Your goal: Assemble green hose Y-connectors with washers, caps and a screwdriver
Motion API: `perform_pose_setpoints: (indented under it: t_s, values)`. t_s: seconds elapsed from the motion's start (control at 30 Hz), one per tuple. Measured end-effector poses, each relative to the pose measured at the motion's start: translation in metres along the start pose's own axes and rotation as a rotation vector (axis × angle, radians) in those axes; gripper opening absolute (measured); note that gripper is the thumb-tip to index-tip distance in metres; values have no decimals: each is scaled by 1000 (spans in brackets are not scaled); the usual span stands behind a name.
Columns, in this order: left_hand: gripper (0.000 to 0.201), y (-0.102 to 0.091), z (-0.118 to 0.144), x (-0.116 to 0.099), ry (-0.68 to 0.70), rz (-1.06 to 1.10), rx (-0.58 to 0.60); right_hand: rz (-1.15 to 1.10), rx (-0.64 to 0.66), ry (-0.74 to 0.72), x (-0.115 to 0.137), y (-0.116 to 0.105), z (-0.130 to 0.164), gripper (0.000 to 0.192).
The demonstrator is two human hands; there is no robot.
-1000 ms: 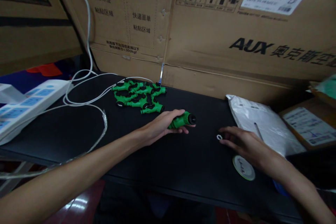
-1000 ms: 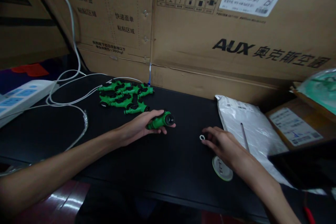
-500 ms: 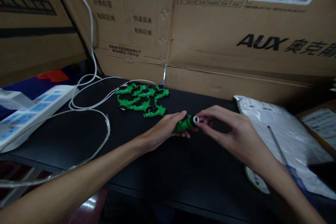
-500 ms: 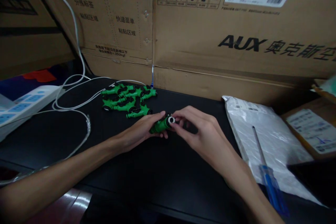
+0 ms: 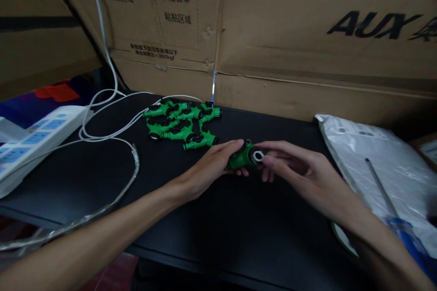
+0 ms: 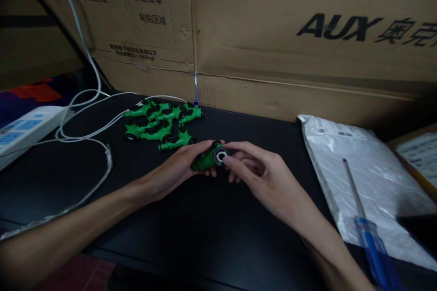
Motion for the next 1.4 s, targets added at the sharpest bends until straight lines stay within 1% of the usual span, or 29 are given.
perform_pose_setpoints:
  t_s: [0.07,0.13,0.23,0.3,0.4,0.53,0.67,0.73,0.9,1.0,1.1,1.2,1.4]
  values:
    - [36,-2,-1,1,37,-20,-2,-143,71,74,-5,9,-1,37]
    - [38,-3,-3,2,76,-66,1,-257,92,117,-8,16,-1,38]
    - [43,-6,-4,4,115,-167,-25,-367,66,177,-11,20,1,38]
    - [43,-8,-4,0,162,-251,-87,-411,39,202,-12,20,3,38]
    - [44,-9,0,-7,220,-368,-166,-428,9,193,-15,18,3,40]
    - [54,-8,4,-10,234,-454,-147,-374,24,142,-15,17,2,38]
    - [56,-8,5,-8,299,-512,-164,-237,46,82,-10,19,2,31]
    - [57,-7,7,-9,325,-557,-182,-166,38,57,-8,19,3,31]
    - [60,-5,12,-16,381,-757,-259,-45,24,12,-9,24,5,30]
    - [61,-3,13,-17,409,-816,-276,-17,2,0,-11,26,6,31]
    - [61,-1,12,-16,424,-854,-282,-16,-15,-15,-13,27,7,27]
    - [60,0,12,-15,439,-865,-284,6,-24,-29,-13,29,7,24]
    - [59,-1,13,-13,445,-877,-287,33,-19,-25,-13,30,9,24]
Point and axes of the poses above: each hand's wrist, its own z-axis away from the middle knuckle, its own y-axis out of the palm, x = y × z, the point moved 4 cm from there along -z, towards the middle knuckle, and after that the axes turned 10 degrees about -z, right-handed, at the moved point
